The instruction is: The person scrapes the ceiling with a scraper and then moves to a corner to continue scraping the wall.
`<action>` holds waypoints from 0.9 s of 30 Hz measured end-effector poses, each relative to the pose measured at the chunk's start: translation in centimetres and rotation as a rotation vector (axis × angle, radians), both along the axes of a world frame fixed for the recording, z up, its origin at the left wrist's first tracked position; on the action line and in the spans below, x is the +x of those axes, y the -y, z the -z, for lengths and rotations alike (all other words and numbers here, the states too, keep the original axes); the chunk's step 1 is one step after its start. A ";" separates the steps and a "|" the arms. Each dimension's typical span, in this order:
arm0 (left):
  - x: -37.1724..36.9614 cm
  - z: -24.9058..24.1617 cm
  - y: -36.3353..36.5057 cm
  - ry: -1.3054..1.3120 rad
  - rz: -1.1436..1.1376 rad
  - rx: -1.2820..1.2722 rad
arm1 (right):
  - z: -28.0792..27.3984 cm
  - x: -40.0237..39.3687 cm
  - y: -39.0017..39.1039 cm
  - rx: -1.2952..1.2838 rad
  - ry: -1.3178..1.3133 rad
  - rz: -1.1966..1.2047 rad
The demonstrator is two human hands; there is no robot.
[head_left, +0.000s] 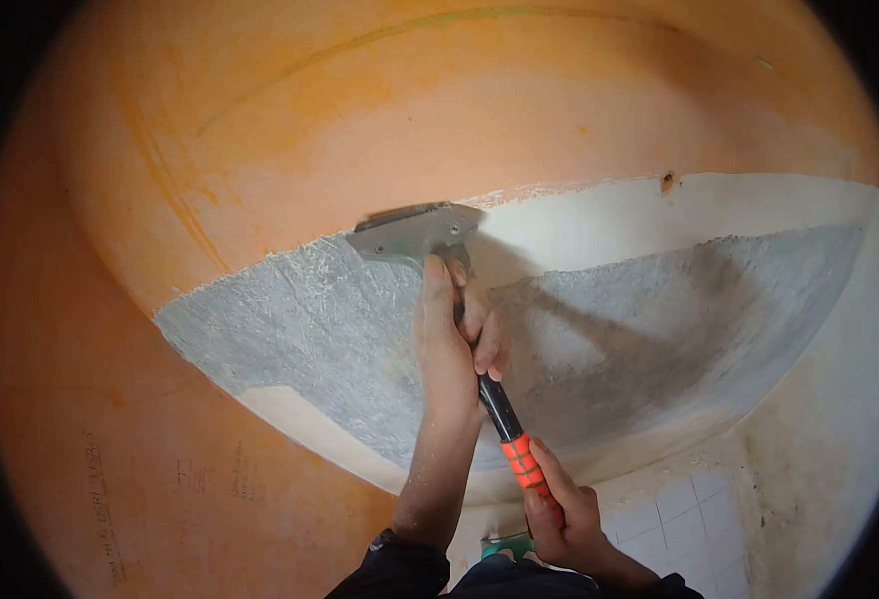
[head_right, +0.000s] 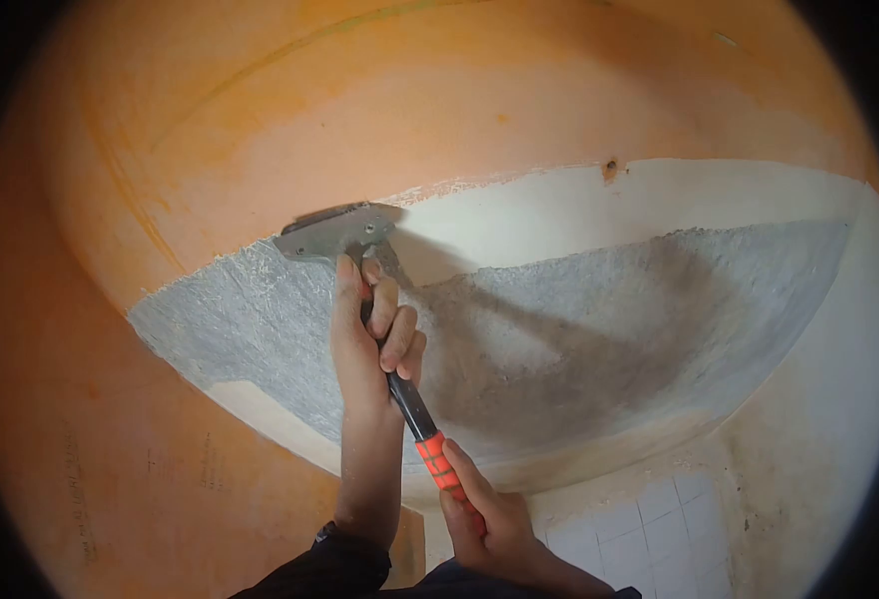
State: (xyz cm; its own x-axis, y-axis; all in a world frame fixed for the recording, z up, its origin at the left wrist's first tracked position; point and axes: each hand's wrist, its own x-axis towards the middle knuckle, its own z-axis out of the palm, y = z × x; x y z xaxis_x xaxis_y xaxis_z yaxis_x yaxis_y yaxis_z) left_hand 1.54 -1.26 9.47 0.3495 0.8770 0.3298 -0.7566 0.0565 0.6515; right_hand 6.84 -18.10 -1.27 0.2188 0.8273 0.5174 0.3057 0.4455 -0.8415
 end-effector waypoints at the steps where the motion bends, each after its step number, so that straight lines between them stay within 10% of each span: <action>1: -0.1 0.0 0.0 -0.010 -0.002 0.001 | -0.4 0.1 0.0 -0.013 -0.023 -0.029; 27: 0.2 9.4 0.9 -0.290 -0.013 -0.082 | 8.1 -1.4 1.0 -0.228 -0.062 0.189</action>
State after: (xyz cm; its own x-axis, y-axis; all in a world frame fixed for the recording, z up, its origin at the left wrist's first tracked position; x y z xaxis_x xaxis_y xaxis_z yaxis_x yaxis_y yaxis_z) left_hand 1.72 -2.11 0.10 0.4068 0.9018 0.1458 -0.5409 0.1091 0.8340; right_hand 5.41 -19.13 -9.38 0.4054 0.8621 0.3039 0.3101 0.1831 -0.9329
